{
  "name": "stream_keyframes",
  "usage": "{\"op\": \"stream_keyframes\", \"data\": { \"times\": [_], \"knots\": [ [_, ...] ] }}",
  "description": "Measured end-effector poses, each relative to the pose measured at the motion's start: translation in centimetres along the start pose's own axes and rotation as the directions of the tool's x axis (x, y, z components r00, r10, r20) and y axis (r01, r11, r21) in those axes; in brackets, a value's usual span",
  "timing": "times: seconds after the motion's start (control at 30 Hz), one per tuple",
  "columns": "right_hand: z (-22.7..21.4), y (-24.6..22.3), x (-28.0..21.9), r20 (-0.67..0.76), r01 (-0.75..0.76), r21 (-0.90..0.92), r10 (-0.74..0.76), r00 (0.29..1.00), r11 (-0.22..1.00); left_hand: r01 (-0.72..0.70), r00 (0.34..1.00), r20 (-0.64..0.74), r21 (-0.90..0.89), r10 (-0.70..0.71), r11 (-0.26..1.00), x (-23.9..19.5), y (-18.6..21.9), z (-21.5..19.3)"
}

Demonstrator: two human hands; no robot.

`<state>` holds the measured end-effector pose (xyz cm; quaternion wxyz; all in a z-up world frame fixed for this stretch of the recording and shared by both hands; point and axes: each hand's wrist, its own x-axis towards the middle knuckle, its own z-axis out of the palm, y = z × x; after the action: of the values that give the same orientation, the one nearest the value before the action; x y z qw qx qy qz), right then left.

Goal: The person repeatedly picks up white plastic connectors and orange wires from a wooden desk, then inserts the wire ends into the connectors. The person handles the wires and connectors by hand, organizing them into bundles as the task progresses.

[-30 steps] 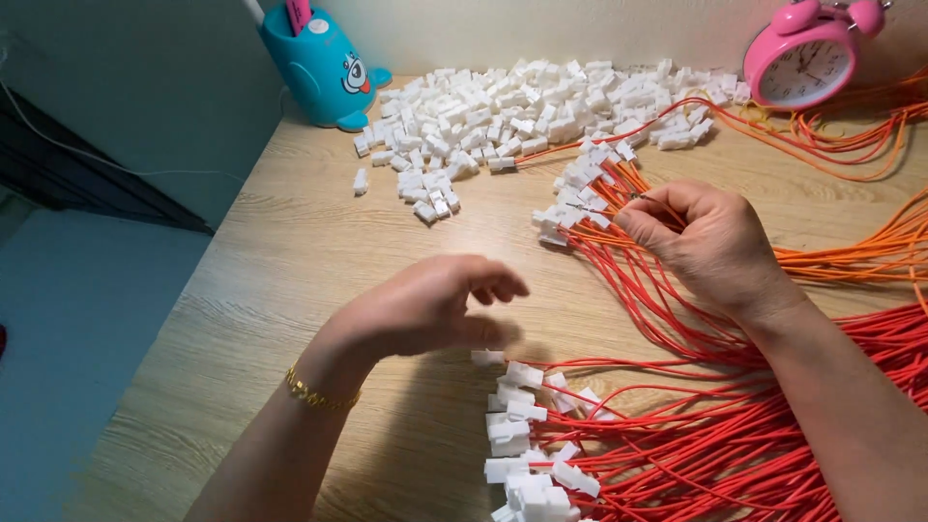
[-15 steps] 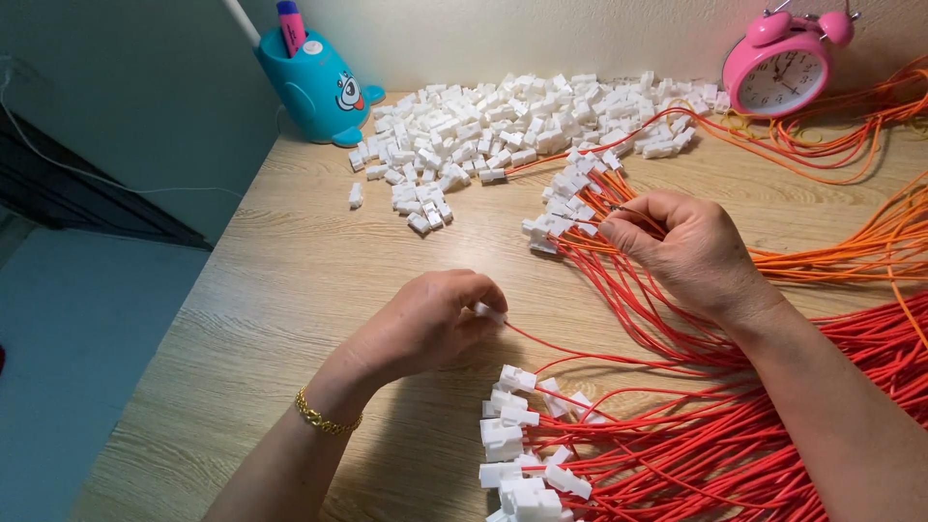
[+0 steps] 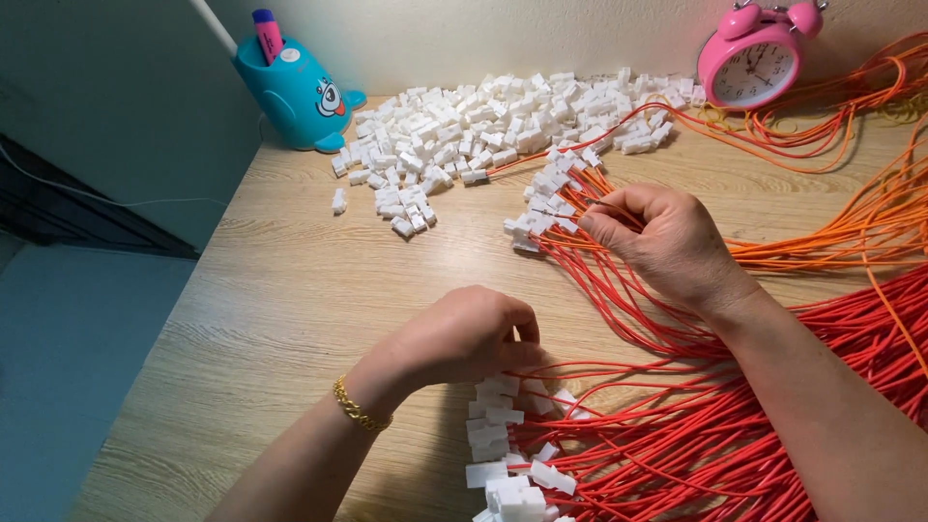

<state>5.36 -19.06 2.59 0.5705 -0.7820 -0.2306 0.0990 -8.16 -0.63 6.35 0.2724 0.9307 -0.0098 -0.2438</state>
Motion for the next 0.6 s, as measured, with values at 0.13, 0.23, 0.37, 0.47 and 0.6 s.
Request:
{"op": "stream_keyframes", "data": {
  "times": [0.13, 0.23, 0.37, 0.47, 0.6],
  "knots": [
    [0.0, -0.1, 0.0, 0.000, 0.010, 0.006, -0.010, 1.000, 1.000, -0.023, 0.999, 0.029, 0.271, 0.016, 0.962, 1.0, 1.5, 0.2],
    [-0.1, -0.4, -0.1, 0.017, 0.001, 0.026, -0.001, 1.000, 1.000, -0.082, 0.992, 0.110, 0.262, 0.055, 0.961, 1.1, 2.5, 0.1],
    [-0.1, -0.6, 0.0, 0.015, 0.014, 0.032, -0.015, 1.000, 0.999, -0.109, 0.989, 0.131, 0.324, 0.070, 0.940, 1.7, 2.4, 0.9],
    [-0.1, -0.6, 0.0, 0.017, 0.016, 0.043, -0.017, 1.000, 0.999, -0.146, 0.987, 0.105, 0.302, 0.120, 0.942, 1.4, 2.9, 0.0],
    [-0.2, -0.6, 0.1, 0.005, 0.009, 0.041, -0.010, 1.000, 0.999, -0.259, 0.963, -0.056, 0.089, 0.265, 0.962, 0.8, 2.4, -1.9]
  ]
}}
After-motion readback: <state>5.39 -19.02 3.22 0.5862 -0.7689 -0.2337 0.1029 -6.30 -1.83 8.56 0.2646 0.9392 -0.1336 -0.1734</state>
